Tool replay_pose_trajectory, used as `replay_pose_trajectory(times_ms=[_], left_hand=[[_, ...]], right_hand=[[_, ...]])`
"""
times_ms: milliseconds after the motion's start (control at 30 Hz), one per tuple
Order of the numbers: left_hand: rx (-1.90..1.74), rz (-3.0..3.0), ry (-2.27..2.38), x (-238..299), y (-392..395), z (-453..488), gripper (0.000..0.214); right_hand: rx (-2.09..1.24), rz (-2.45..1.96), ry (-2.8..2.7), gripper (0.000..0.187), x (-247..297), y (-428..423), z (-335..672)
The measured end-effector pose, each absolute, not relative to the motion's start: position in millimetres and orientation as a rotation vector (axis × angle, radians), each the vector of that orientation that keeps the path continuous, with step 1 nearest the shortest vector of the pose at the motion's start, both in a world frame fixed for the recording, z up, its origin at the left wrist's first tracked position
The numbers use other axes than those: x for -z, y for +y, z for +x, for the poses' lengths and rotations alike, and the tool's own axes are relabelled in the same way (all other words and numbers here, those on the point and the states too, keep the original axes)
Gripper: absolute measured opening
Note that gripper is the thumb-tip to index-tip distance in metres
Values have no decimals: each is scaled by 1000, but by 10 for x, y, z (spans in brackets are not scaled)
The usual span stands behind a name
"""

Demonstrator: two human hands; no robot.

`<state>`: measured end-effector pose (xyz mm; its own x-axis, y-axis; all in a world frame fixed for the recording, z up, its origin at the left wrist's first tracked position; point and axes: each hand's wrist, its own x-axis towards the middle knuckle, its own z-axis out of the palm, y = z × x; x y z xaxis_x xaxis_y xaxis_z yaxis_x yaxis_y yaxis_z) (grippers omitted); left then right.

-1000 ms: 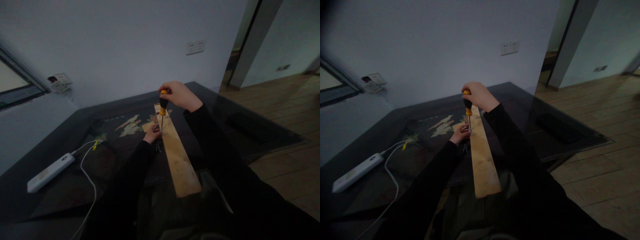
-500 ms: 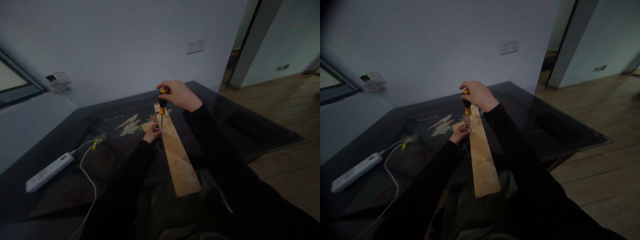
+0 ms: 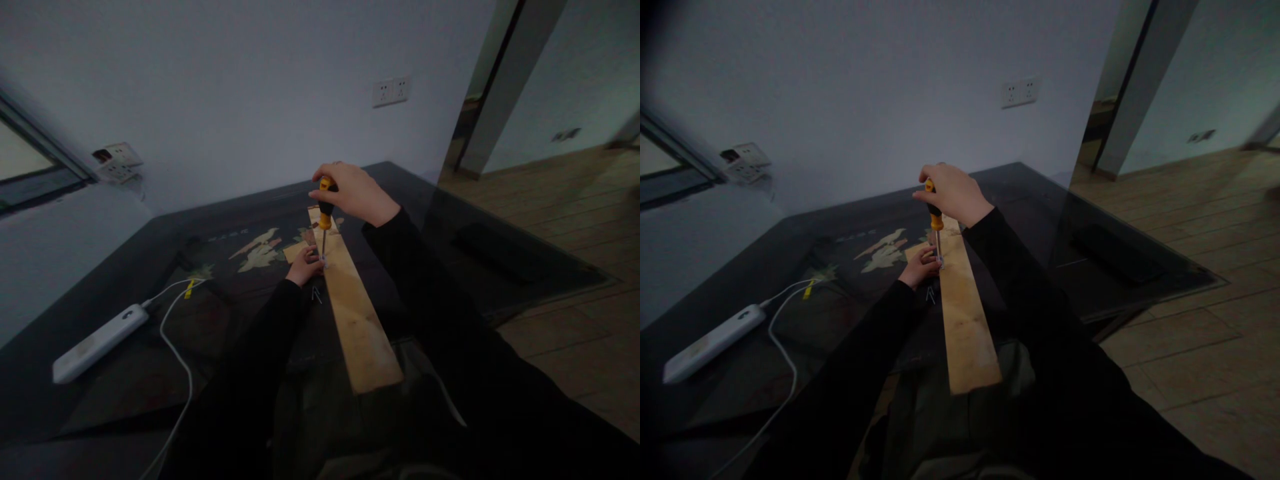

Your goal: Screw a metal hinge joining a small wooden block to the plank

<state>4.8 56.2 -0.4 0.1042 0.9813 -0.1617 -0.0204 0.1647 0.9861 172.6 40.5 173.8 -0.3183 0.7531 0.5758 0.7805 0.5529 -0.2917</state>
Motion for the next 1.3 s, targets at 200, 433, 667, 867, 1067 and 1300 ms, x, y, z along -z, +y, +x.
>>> replay_pose_trajectory(times_ms=[200,433,667,867,1067,1300], left_hand=[[-1031,1130,1190,3,555,43,56],[-1032,1125,1184,11,551,45,54],[-1026,1136,1194,28,579,36,53],[-1032,1137,1205,-8,553,48,52],[-1017,1128,1192,-20,545,51,53],[-1015,1144,1203,35,584,27,57]], right_hand=[[36,-1318,-2067,23,-1747,405,1717],[53,-1448,-1961,41,-1708,419,1667],[-70,-1127,-2203,28,-1807,408,1882],[69,-1359,-2045,29,-1721,407,1698],[102,-1407,-2021,41,-1719,368,1659],[8,-1233,-2163,22,-1811,338,1765]])
